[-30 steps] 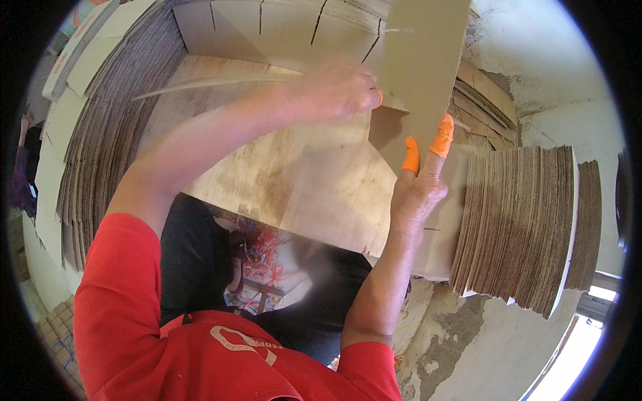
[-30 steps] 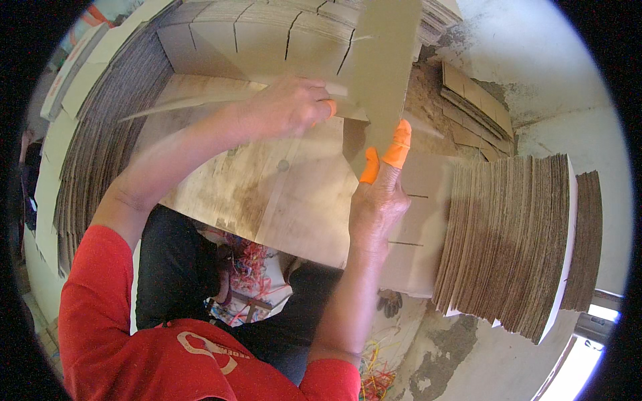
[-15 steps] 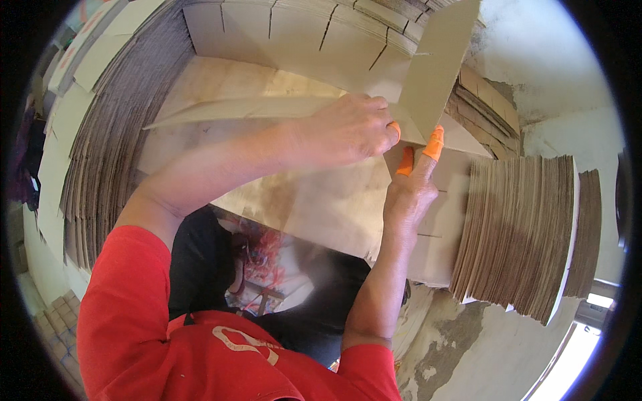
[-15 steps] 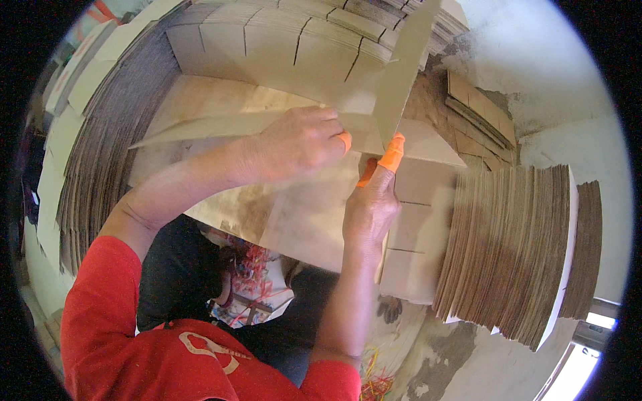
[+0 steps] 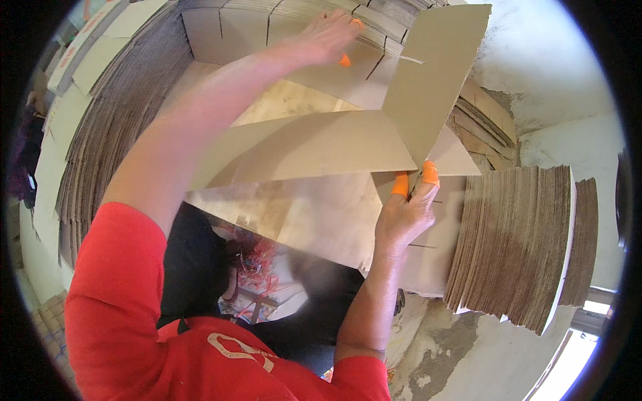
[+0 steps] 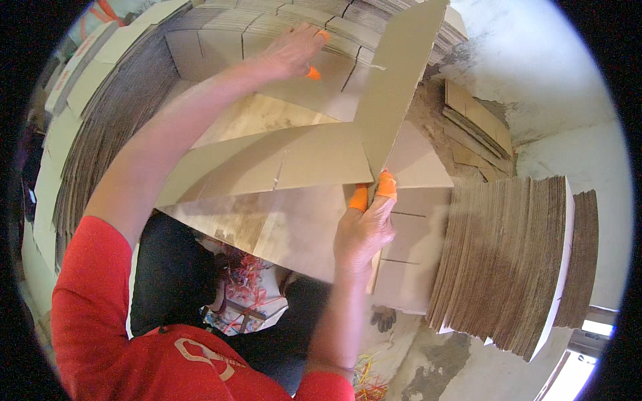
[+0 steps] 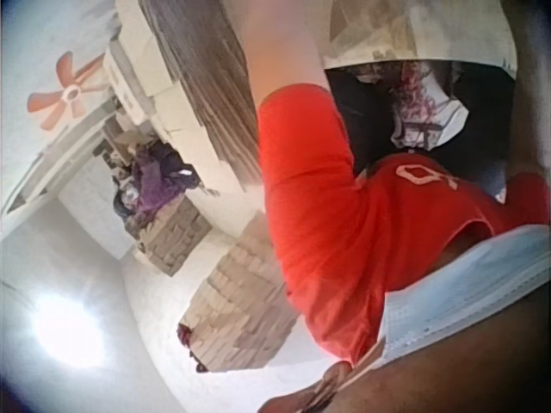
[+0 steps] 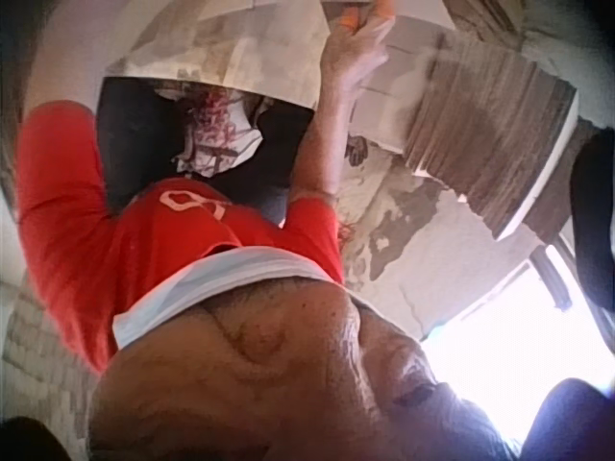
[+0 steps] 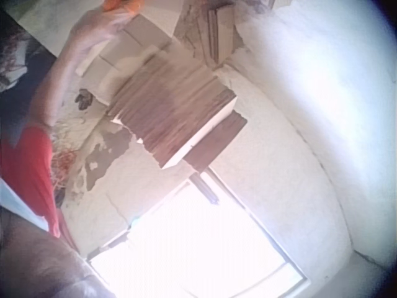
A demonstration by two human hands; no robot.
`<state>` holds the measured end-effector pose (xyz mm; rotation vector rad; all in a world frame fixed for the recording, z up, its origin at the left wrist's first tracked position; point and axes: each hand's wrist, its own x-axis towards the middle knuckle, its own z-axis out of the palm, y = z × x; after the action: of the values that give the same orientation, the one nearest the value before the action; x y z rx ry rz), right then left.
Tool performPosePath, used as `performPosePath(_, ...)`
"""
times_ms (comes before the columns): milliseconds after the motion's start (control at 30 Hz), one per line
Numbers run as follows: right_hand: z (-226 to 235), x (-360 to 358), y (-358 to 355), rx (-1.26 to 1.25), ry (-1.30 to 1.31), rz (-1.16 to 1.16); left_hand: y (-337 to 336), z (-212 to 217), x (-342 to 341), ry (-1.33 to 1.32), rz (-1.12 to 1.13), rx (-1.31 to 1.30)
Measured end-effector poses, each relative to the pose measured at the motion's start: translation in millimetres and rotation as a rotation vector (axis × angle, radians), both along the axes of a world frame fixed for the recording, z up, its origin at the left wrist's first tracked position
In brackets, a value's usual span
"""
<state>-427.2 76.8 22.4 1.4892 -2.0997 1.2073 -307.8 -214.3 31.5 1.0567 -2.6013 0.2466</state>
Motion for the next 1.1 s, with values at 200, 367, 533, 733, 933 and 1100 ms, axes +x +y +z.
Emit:
performPosePath(200, -4, 2, 4, 0.044, -0.054, 0.014, -24, -24, -11, 0.086, -0.059, -0.079)
performPosePath(367, -3, 2, 4, 0.01, -0.043, -0.01, -15, -8, -16, 0.101, -0.047, 0.056)
performPosePath(533, -4, 0, 5, -0.025, 0.033, 0.051, -17, -7, -2, 0.103, -0.267, -0.261)
performPosePath(733, -1, -1, 4, -0.017, 0.059, 0.062, -8, -15, -4, 0.024, -0.214, -0.307)
performPosePath(933, -1, -2, 9, -0.059, 0.09, 0.057, 4, -6, -1, 0.085, -0.285, -0.231)
performPosePath(1100, 1, -8, 15, -0.009, 0.081, 0.063, 10, 1, -1, 0.066, -0.275, -0.154)
